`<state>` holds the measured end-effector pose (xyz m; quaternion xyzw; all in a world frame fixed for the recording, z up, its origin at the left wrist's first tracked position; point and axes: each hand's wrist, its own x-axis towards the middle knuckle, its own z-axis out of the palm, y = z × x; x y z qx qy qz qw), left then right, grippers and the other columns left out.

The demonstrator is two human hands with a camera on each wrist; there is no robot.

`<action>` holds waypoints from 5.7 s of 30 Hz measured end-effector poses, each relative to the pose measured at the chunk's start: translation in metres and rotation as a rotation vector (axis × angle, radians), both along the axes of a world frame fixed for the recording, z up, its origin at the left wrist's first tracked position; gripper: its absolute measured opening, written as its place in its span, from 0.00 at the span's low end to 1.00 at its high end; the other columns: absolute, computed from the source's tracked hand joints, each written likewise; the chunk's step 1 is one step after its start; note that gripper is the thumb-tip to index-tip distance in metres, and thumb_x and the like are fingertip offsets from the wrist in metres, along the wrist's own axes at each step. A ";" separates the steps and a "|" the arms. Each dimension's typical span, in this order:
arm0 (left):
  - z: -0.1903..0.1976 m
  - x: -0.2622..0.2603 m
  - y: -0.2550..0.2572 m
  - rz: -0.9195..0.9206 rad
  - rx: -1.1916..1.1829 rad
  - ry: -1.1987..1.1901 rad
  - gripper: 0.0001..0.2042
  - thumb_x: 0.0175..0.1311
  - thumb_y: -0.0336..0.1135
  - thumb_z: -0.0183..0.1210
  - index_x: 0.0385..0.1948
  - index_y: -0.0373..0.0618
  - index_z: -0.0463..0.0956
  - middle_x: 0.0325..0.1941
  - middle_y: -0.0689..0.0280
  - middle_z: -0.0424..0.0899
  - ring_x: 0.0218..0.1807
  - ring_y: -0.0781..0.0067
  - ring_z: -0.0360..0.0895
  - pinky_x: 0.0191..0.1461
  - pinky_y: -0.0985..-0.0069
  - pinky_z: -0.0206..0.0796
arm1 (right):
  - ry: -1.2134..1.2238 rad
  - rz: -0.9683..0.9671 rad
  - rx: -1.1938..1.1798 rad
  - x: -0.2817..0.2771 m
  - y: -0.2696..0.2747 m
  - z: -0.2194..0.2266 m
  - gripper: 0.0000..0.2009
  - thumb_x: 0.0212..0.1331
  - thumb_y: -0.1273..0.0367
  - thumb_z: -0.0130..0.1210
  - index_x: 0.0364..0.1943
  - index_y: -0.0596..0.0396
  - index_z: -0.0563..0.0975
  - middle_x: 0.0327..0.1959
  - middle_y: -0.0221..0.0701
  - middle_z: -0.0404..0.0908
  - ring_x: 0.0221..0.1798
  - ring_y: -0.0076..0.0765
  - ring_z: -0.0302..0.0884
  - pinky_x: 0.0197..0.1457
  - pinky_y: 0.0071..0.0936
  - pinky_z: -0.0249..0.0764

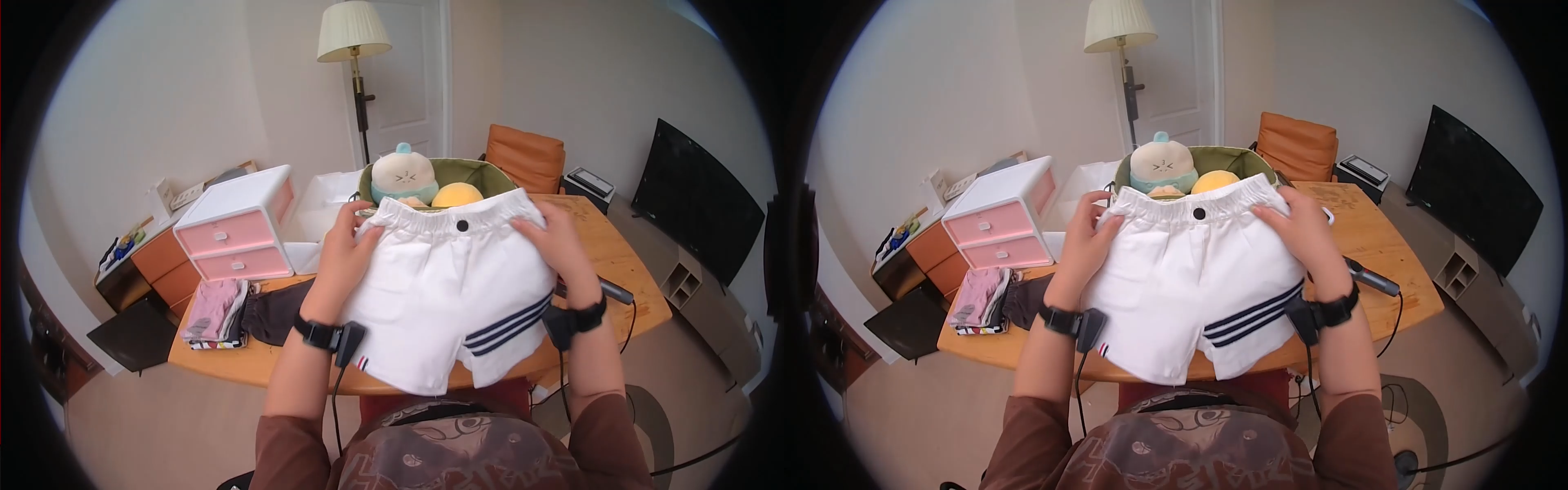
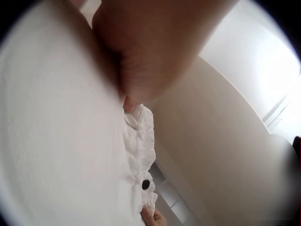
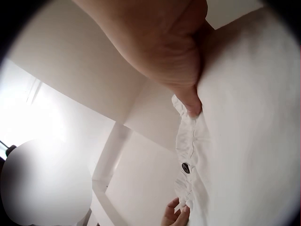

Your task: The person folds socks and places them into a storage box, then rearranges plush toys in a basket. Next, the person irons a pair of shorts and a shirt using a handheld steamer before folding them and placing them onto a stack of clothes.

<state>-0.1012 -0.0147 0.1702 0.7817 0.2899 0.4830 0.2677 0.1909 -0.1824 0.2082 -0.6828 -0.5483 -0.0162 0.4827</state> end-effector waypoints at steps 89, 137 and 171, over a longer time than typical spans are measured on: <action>-0.188 0.009 0.042 0.293 0.009 0.504 0.23 0.63 0.42 0.57 0.57 0.42 0.74 0.67 0.48 0.70 0.71 0.53 0.62 0.75 0.50 0.41 | -0.738 -0.118 0.073 0.114 -0.004 -0.128 0.20 0.48 0.69 0.63 0.48 0.55 0.75 0.54 0.43 0.73 0.59 0.52 0.69 0.63 0.44 0.64; -0.190 0.013 0.039 0.317 0.003 0.421 0.21 0.60 0.42 0.59 0.53 0.43 0.77 0.64 0.51 0.72 0.70 0.56 0.63 0.74 0.48 0.42 | -0.666 -0.190 -0.445 0.110 -0.023 -0.098 0.40 0.31 0.48 0.76 0.52 0.53 0.75 0.39 0.43 0.82 0.44 0.52 0.80 0.47 0.43 0.76; -0.190 0.013 0.043 0.294 0.017 0.492 0.22 0.60 0.43 0.58 0.55 0.44 0.76 0.66 0.50 0.71 0.70 0.54 0.63 0.75 0.49 0.41 | -0.631 0.027 -0.416 -0.010 0.056 -0.133 0.33 0.45 0.42 0.67 0.45 0.56 0.78 0.39 0.43 0.82 0.45 0.52 0.79 0.48 0.42 0.75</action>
